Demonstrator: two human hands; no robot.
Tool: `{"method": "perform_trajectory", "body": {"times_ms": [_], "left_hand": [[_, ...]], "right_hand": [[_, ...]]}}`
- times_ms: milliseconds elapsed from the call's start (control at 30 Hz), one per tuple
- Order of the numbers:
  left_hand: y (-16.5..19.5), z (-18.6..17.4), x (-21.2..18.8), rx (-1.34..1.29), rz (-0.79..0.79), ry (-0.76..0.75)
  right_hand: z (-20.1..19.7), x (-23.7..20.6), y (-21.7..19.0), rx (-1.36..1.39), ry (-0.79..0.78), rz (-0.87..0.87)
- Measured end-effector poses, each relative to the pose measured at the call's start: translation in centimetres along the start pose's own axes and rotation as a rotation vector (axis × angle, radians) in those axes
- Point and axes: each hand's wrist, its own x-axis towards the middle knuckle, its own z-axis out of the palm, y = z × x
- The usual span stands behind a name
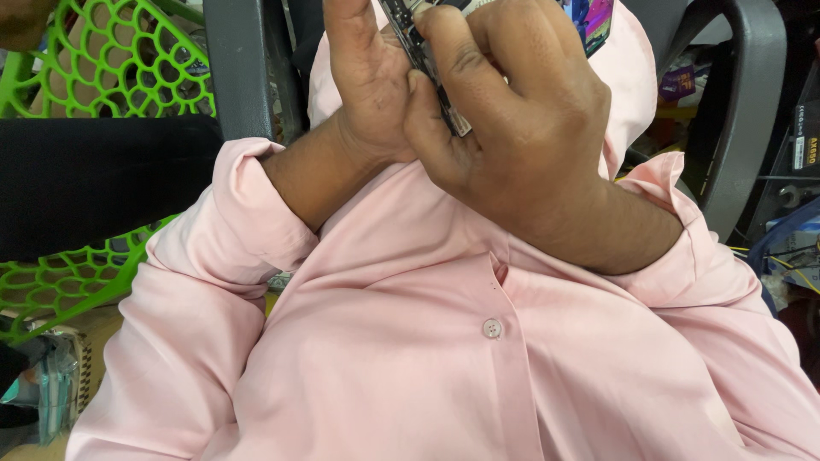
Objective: The person removes the back cover of a smartphone, cleans the internal frame with a cloth and liquid, and uses tweezers to adjust small components. The work is performed on a cluttered workbench with various tools and parts visible.
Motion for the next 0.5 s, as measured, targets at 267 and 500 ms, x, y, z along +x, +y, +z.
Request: {"method": "perform_trajectory", "body": {"times_ms": [267, 500], "left_hand": [[-0.13, -0.22, -0.11, 0.0, -0.001, 0.008], [0.01, 0.55, 0.13, 0.001, -0.006, 0.007]], "right_hand": [[0.1, -0.09, 0.3, 0.009, -0.002, 0.002], [-0.06, 0.14, 0.27, 0.016, 0.001, 0.001]]}}
